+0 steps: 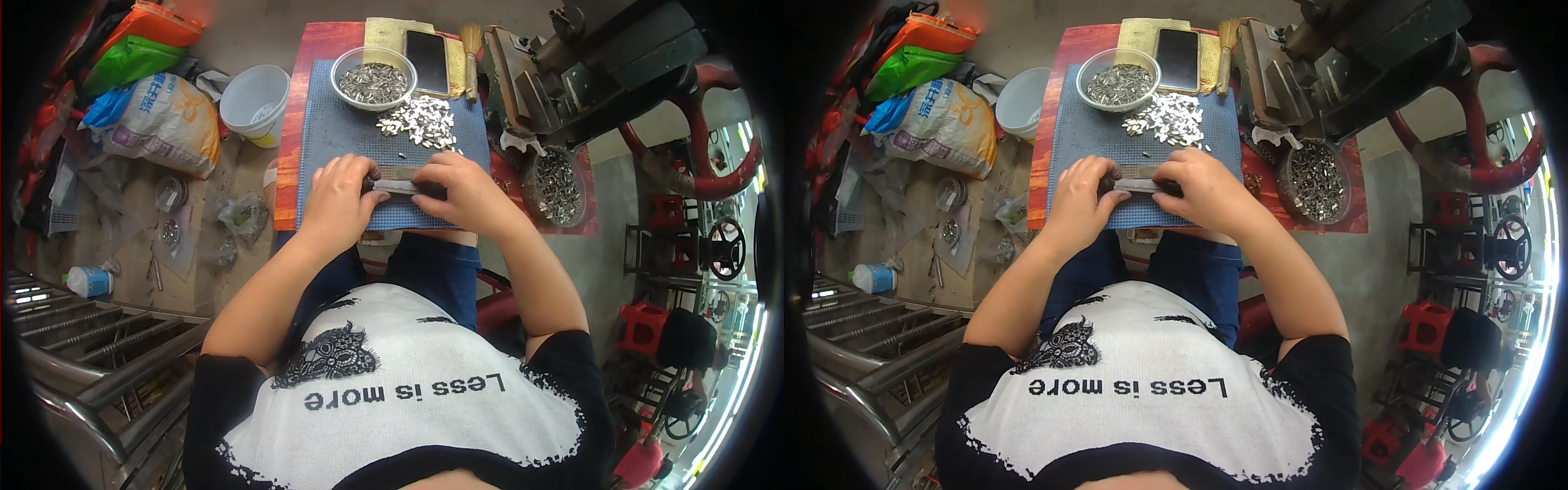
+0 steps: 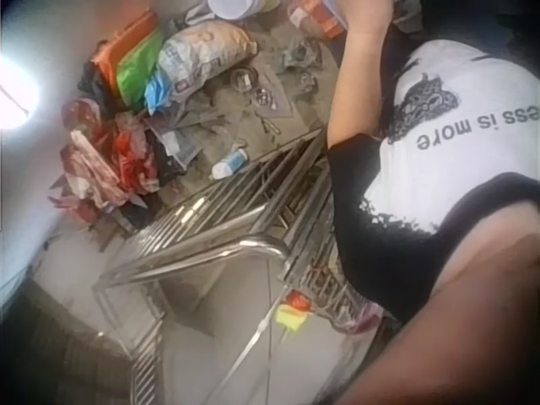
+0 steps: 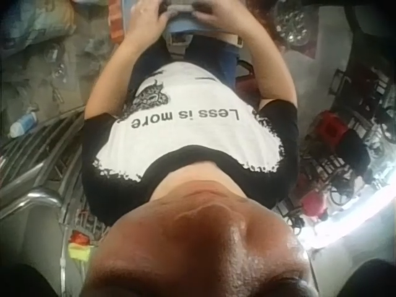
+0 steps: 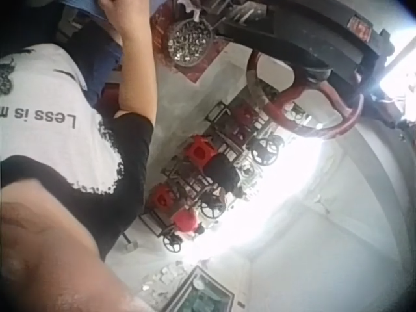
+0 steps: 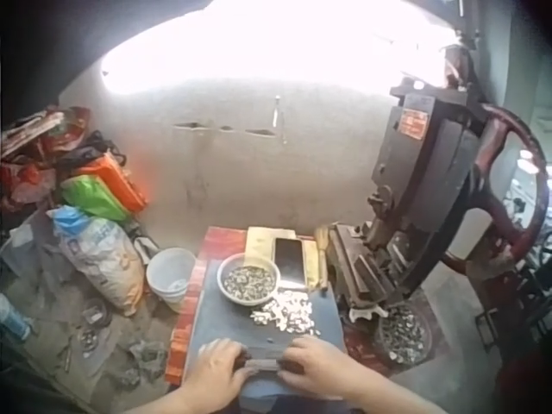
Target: Assembling small decorative metal components onto a strip and securing them using a manual press.
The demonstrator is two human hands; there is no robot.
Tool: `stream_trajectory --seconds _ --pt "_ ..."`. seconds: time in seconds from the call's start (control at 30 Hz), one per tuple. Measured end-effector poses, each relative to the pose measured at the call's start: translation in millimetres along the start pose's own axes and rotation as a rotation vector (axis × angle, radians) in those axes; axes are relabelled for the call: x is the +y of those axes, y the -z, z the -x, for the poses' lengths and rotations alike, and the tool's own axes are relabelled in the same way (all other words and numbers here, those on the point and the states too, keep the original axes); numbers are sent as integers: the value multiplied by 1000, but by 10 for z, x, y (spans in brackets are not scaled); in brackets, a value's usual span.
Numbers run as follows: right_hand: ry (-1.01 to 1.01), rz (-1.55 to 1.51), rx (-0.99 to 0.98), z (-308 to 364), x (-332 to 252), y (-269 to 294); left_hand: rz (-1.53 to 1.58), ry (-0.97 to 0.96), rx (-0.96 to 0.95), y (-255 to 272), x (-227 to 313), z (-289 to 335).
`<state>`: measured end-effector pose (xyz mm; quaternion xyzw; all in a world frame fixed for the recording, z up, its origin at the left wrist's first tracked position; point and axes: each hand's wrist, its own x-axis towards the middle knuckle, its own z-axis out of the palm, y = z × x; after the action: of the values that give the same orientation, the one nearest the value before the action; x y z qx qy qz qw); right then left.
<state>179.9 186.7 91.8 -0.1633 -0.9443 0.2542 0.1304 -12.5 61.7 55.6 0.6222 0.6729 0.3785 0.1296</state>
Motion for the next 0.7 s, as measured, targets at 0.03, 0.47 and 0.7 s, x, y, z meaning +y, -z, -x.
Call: stream_trajectory --seconds 0.03,0.47,0.7 --pt "-16 -35 11 10 7 -18 -42 -72 4 5 12 -13" --pt "-501 311 758 244 421 1137 239 -295 20 -836 892 -1541" --pt "-560 427 562 185 549 1167 277 -220 -65 -1163 983 -1875"
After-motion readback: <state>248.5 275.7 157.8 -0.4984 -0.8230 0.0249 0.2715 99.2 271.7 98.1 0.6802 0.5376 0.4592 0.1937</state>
